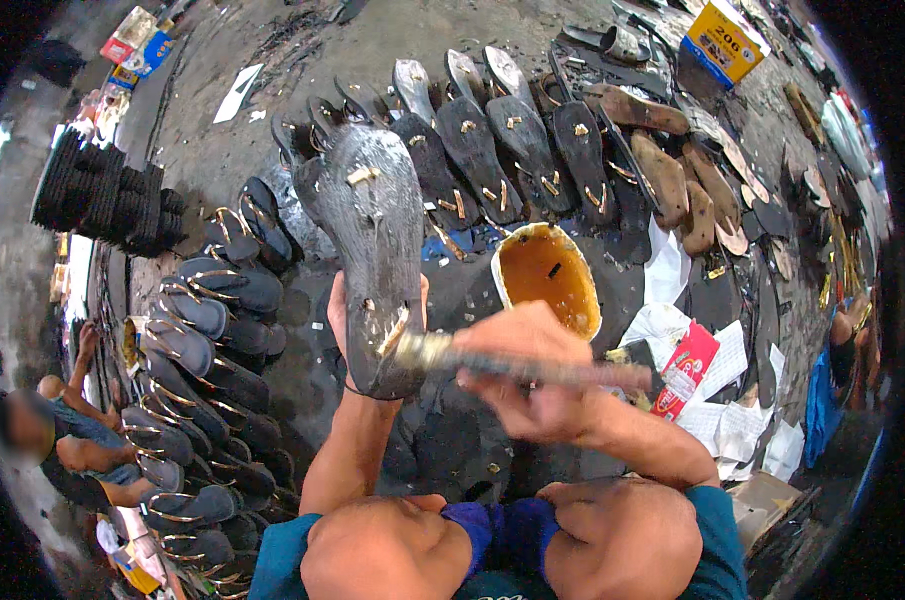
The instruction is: The person sits on the ground and repeatedly applies a brown adhesive from a container onto the soles of black flip-flops using a brush. They handle each flip-flop one at a time, coat the sole, and place it back among others on the floor.
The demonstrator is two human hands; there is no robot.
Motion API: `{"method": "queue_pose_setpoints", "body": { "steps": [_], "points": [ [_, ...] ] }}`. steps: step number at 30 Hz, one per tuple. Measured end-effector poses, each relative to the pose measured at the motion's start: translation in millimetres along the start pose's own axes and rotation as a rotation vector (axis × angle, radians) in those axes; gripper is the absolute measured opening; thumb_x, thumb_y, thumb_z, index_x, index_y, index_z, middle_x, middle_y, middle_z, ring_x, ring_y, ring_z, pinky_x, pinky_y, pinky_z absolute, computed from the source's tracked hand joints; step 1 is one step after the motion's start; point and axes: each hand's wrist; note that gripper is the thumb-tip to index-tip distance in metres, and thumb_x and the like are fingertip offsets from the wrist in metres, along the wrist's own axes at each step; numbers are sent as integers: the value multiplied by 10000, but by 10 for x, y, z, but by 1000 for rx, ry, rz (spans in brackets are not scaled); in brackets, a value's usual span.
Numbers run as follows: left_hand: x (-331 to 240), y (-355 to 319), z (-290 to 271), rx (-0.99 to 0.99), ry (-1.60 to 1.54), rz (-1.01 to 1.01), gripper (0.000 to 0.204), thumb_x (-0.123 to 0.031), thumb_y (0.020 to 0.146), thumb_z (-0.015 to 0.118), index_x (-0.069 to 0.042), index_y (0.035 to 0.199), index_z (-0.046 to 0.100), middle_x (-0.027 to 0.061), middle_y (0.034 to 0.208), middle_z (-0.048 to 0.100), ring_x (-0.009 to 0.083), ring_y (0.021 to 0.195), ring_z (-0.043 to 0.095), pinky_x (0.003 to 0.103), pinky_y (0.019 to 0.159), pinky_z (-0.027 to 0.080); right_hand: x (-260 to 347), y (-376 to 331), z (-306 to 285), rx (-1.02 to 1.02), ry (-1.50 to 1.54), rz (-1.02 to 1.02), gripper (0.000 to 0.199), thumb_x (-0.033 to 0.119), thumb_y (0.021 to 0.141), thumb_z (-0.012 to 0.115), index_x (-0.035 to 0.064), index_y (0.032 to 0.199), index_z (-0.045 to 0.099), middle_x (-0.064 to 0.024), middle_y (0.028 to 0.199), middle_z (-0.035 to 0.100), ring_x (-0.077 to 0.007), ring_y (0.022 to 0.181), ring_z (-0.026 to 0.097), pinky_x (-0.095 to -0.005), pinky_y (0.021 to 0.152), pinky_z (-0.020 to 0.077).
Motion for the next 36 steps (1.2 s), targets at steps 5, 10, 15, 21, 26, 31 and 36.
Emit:
{"method": "queue_pose_setpoints", "body": {
  "steps": [5,10,15,21,26,31,36],
  "points": [
    [-63,-64,112,18,78,-120,497,-511,983,550,-66,1180,647,96,1077,714,222,922,674,423,817,549,267,77,-159,250,56,39,388,44,761,771,84,1140,698,-77,997,702,-250,929,675,-374,804,495],
    [39,-225,250,-15,170,-170,528,-480,1040,452,-62,1332,589,116,1214,696,255,1040,690,420,880,575,51,289,-394,-12,-6,275,300,101,914,691,-39,1167,612,-116,1062,648,-210,905,644,-328,818,509],
    [158,-262,331,11,304,-54,514,-465,1040,468,-62,1337,586,108,1225,694,234,1079,676,365,985,516,103,166,-338,81,-8,446,232,98,893,739,26,1105,677,-66,1015,686,-154,909,658,-290,815,510],
    [147,-242,70,-8,214,-200,511,-487,1016,532,-86,1329,579,119,1228,680,229,1099,668,373,1020,507,-4,301,-193,-48,38,318,258,105,835,794,57,1076,718,-93,1040,730,-268,955,702,-354,843,537],
    [217,-328,154,99,20,-492,656,-633,990,470,-48,1232,640,144,1185,688,263,1082,677,413,1008,521,13,438,-284,237,-50,36,410,82,757,769,112,1156,678,-77,1128,707,-271,1036,672,-389,862,526],
    [206,-352,267,-11,-17,-488,684,-632,980,484,-35,1289,613,151,1191,692,257,1024,687,418,963,539,189,363,-114,353,-153,-187,304,186,793,656,118,1090,661,-45,1047,666,-237,992,651,-388,840,519],
    [139,-207,201,-84,47,-344,570,-535,972,593,-46,1265,616,129,1061,729,238,889,716,378,806,601,468,203,-1,416,-44,-265,292,178,779,663,122,1066,665,-42,1076,666,-229,967,652,-357,831,517]
  ]
}}
Point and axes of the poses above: each hand's wrist, its own y-axis towards the middle knuckle, its own z-axis out of the palm, x = y × z
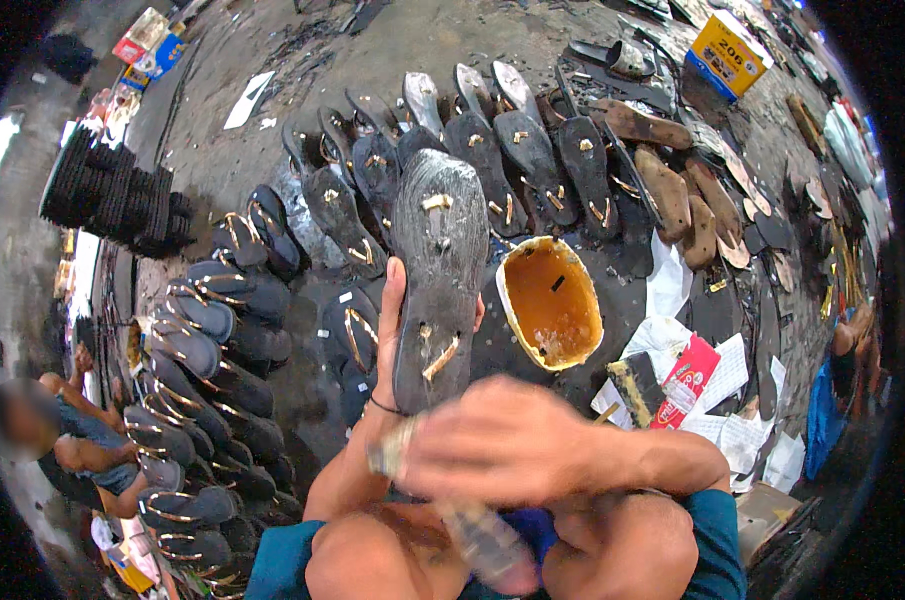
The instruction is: The person sits on the ground and repeatedly applies a brown adhesive from a container onto the soles of black flip-flops using a brush. They handle each flip-flop one at a time, coat the sole, and place it back among others on the floor.
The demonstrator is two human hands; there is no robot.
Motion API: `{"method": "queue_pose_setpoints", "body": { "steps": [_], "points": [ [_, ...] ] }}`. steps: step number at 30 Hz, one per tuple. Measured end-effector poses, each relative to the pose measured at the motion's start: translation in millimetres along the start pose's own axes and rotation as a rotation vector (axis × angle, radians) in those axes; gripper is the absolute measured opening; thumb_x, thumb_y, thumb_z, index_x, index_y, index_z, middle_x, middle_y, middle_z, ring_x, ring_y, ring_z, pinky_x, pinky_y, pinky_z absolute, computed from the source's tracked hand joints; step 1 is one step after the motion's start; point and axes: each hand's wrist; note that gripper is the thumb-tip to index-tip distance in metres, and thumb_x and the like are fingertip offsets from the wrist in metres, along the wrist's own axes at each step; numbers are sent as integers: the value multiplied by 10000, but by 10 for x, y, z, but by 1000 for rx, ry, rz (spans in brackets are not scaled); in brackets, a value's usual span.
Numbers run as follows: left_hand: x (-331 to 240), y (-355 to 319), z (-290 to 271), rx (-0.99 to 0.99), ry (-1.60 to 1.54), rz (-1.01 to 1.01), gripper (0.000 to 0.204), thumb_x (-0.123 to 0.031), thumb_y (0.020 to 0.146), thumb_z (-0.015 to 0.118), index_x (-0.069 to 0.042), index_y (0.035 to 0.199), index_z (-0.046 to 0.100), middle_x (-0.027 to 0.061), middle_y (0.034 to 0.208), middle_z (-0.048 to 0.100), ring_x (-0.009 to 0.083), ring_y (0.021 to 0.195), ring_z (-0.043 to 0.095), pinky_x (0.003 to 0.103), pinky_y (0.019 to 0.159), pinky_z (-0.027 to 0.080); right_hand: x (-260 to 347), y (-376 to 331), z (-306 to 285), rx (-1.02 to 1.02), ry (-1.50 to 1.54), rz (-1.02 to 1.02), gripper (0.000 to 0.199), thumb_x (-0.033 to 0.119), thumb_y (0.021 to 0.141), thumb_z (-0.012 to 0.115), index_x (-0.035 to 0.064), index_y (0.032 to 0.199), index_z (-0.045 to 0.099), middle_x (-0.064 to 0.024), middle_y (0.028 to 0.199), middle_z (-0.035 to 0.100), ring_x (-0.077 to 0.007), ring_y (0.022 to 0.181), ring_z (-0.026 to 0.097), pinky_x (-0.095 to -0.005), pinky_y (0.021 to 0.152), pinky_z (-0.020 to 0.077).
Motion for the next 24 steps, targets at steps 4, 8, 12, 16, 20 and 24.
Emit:
{"method": "queue_pose_setpoints", "body": {
  "steps": [4,8,12,16,20,24],
  "points": [
    [-85,78,-113,66,140,-28,619,-563,939,627,-12,1220,617,134,1010,719,243,822,705,381,740,599,-175,-180,111,-42,135,104,412,125,769,698,114,1180,676,-28,1053,691,-231,943,669,-381,812,532],
    [-124,6,-55,113,22,32,647,-572,947,609,-4,1256,581,133,1055,688,236,890,683,399,809,579,-355,-328,149,-310,375,425,266,156,883,718,100,1139,670,-107,983,708,-257,930,696,-405,807,563],
    [-202,60,12,30,-106,214,600,-541,948,633,-14,1233,591,120,1059,680,208,922,651,390,887,533,-243,-268,280,-310,87,335,426,144,813,782,124,1214,643,-99,1023,707,-296,925,680,-422,805,538],
    [-185,66,15,34,42,218,589,-537,946,642,-17,1220,595,119,1068,675,204,896,651,395,854,556,-202,-322,144,-136,215,118,397,224,833,757,120,1208,674,-84,1052,690,-307,947,662,-451,849,502],
    [49,-50,-124,104,268,120,610,-570,1026,450,-48,1315,576,116,1149,689,236,1000,691,429,880,575,-823,79,-326,-393,-96,220,319,111,832,715,135,1148,684,-75,1115,713,-306,929,685,-433,837,506],
    [45,-165,8,-131,16,-69,534,-526,1015,495,-91,1311,583,121,1184,663,232,1130,623,440,1017,508,-467,108,-106,-42,-36,12,333,144,788,655,120,1119,657,-59,1062,676,-247,1000,652,-383,827,511]
  ]
}}
Point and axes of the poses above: each hand's wrist, its own y-axis towards the middle knuckle, its own z-axis out of the palm, x = y × z
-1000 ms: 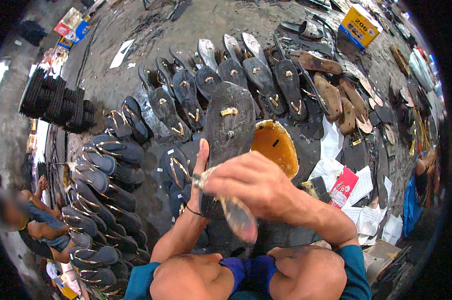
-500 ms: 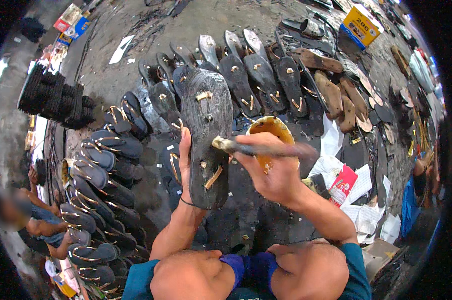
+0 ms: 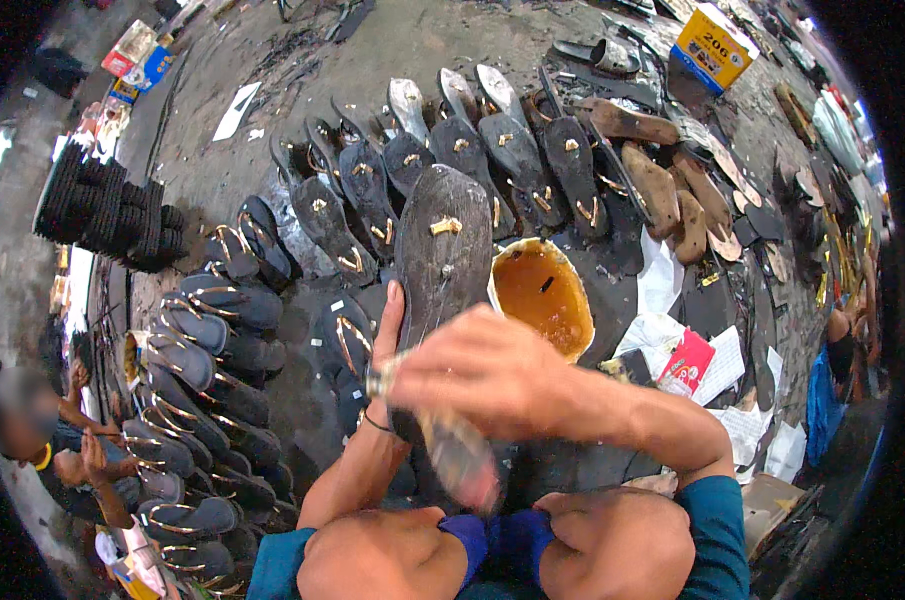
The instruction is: The person sits on the ground and repeatedly applies a brown adhesive from a container onto the soles of black flip-flops using a brush. They handle each flip-flop one at a time, coat the sole, and place it back among others on the floor.
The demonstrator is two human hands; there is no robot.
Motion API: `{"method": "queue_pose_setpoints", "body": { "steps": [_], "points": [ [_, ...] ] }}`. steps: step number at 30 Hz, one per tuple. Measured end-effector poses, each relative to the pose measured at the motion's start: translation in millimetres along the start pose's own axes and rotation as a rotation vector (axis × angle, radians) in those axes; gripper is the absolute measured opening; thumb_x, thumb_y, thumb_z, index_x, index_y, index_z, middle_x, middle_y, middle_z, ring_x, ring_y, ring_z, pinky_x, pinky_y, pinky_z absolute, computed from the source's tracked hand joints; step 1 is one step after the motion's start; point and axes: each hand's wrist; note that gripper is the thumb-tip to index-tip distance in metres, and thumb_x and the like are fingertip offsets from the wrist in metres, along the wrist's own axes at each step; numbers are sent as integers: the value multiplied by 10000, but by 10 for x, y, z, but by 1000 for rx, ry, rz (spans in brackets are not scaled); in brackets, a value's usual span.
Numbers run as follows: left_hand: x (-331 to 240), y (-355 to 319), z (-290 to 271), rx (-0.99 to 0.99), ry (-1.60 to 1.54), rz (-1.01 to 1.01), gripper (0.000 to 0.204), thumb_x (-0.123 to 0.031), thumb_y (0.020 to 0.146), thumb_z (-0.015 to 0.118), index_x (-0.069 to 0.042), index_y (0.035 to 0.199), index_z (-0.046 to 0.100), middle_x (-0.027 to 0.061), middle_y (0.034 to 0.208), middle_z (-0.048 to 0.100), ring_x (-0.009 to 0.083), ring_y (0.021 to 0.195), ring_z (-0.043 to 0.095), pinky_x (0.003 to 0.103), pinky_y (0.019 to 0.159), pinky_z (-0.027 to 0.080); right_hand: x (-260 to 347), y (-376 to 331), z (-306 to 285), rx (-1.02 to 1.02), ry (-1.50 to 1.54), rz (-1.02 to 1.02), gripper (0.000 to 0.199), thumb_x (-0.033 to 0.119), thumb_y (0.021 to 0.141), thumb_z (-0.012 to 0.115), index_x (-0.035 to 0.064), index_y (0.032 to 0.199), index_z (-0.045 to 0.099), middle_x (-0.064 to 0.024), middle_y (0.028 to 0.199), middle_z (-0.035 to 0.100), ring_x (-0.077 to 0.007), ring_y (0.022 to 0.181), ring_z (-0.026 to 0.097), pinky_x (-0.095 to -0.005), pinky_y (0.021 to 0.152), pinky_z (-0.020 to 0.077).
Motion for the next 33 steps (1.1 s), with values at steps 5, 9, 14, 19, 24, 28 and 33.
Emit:
{"method": "queue_pose_setpoints", "body": {
  "steps": [5,9,14,19,24,28,33],
  "points": [
    [-146,188,-65,166,72,60,540,-524,994,563,-52,1250,626,131,1097,720,230,840,725,363,760,621,491,-149,226,123,27,-187,327,196,810,622,96,1122,617,-62,1076,645,-213,1000,642,-344,840,519],
    [-40,228,-22,90,103,124,578,-566,980,560,-28,1175,639,130,963,705,230,806,678,381,764,590,240,-213,20,-13,-17,165,467,191,757,718,100,1210,650,-54,1118,669,-245,1014,652,-389,858,515],
    [-130,240,-113,52,235,294,574,-562,992,540,-29,1176,647,115,991,723,201,826,702,340,727,581,279,-378,267,-31,289,4,413,162,838,709,89,1242,662,-77,1068,698,-257,973,678,-399,842,530],
    [-115,261,-145,-59,456,493,472,-455,1016,564,-27,1190,659,88,1034,730,159,857,706,295,747,581,172,-444,268,-94,245,292,305,86,826,739,108,1128,704,-50,995,723,-253,935,683,-373,813,508],
    [-253,232,-119,-81,1000,1208,417,-167,839,826,32,1175,683,133,1251,678,192,1066,656,314,971,499,306,-655,95,-183,272,640,321,67,871,733,53,1181,651,-94,1041,705,-211,937,675,-352,832,519],
    [-418,165,-208,-177,1613,1564,355,-157,738,867,-55,1057,750,143,1330,630,319,1168,598,403,985,489,199,-841,85,-537,408,916,280,59,952,676,-3,1216,603,-67,1041,681,-123,926,630,-258,805,510],
    [-489,315,-364,-194,1158,1288,372,-178,838,820,-22,1155,706,129,1241,671,239,1057,651,340,943,511,113,-1002,172,-549,438,1012,285,63,960,675,3,1228,598,-35,1035,662,-86,913,609,-222,793,502]
  ]
}}
Point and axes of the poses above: each hand's wrist, its own y-axis towards the middle knuckle, its own z-axis out of the palm, x = y × z
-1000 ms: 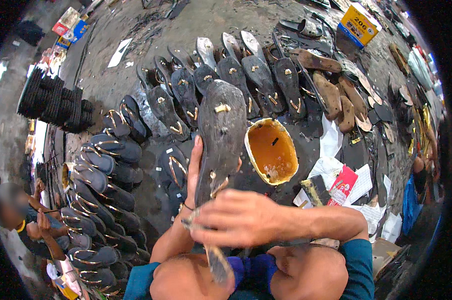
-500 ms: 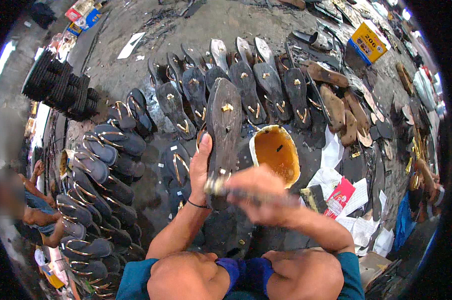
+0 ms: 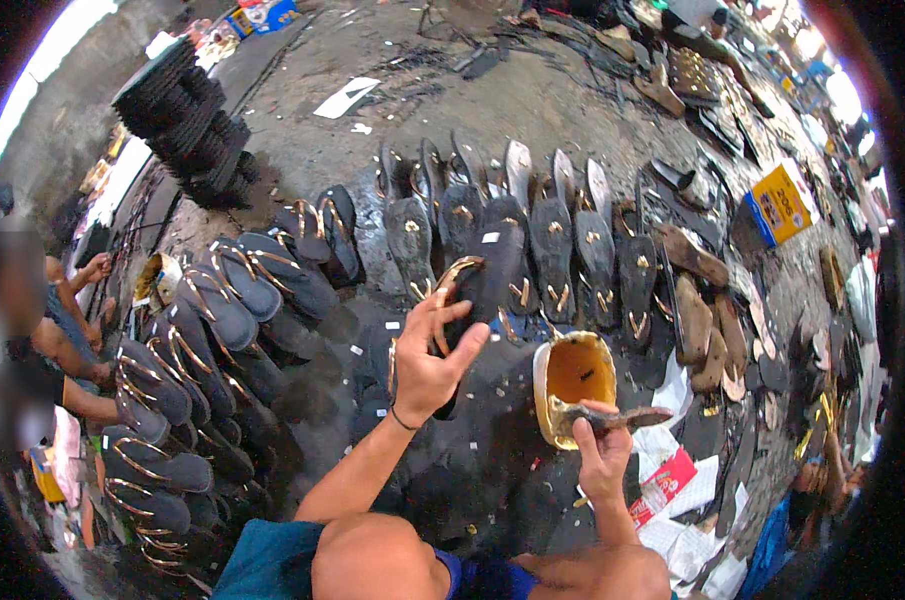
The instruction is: The person sits on the ground and repeatedly applies a brown adhesive from a container onto the soles of black flip-flops using a brush. They handle each flip-flop one at a time, coat the sole, and place it back among others on the floor.
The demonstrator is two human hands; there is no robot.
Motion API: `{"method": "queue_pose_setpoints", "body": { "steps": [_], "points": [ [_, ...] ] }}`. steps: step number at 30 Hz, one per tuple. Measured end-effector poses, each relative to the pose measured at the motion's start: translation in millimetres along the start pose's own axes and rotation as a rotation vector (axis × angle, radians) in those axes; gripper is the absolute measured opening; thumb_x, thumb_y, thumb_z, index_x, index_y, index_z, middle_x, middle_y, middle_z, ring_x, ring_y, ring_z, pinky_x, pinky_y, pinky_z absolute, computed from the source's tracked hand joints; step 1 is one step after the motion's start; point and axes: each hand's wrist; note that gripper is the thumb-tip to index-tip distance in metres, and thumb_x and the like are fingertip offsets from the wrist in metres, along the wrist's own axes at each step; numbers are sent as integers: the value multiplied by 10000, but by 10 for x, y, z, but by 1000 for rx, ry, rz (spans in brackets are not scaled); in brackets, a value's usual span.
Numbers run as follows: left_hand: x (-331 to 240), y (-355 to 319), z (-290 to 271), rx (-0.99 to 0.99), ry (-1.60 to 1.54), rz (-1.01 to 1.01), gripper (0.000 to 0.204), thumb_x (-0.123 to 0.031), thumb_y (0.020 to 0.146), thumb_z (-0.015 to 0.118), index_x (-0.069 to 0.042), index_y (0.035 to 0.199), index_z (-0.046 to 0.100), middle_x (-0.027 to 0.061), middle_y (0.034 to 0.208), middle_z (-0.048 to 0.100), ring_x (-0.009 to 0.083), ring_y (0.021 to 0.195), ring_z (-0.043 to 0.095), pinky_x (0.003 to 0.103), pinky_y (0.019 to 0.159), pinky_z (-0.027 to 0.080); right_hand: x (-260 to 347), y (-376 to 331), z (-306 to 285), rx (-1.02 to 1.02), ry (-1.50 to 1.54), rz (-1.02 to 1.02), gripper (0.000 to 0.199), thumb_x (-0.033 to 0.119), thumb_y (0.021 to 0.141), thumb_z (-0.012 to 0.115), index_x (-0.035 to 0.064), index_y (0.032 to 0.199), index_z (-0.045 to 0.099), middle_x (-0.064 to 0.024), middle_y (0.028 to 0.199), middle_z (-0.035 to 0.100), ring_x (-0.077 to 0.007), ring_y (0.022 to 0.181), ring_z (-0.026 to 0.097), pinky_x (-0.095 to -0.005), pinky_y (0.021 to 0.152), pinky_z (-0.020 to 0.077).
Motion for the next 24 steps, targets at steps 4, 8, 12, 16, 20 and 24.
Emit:
{"method": "queue_pose_setpoints", "body": {
  "steps": [4,8,12,16,20,24],
  "points": [
    [565,452,-247,105,-1013,-789,354,-294,1048,531,-30,1261,636,97,1115,724,206,911,710,335,809,579,-95,40,-3,-23,-38,58,260,67,957,677,-1,1199,611,-28,1010,651,-91,894,600,-241,795,496],
    [1177,1113,-221,184,-1441,-803,366,-302,1039,494,-34,1235,646,126,1216,701,273,1078,686,409,949,554,-156,57,-1,-12,-28,151,258,78,961,674,-11,1195,608,-31,1010,645,-98,923,598,-253,843,482],
    [1646,1927,-27,147,-1531,-653,345,-287,1045,480,-51,1239,639,127,1224,691,277,1133,655,418,999,522,-172,70,-11,-42,-39,156,262,66,957,668,-26,1193,601,-65,1037,658,-123,929,619,-272,838,509],
    [2038,2230,-338,-159,-1239,-629,397,-353,1043,511,-49,1283,601,120,1297,649,267,1159,628,404,975,518,-317,81,45,-46,-102,203,282,97,975,650,-34,1219,596,-88,1076,667,-154,987,632,-297,896,514],
    [1533,825,-241,-223,-82,-278,305,-269,1013,626,-26,1196,610,32,1017,689,112,872,637,267,734,502,-363,241,-368,-189,-515,89,235,153,958,677,-5,1132,675,-139,1060,697,-236,1012,645,-353,910,496],
    [894,-621,-613,188,644,-411,380,-356,783,855,-58,843,627,99,674,662,232,626,672,355,601,521,-366,407,-306,-201,-945,-123,192,116,894,712,19,1060,705,-165,1007,700,-347,974,623,-435,894,463]
  ]
}}
Point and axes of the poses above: each hand's wrist, its own y-axis towards the middle knuckle, its own z-axis out of the palm, x = y × z
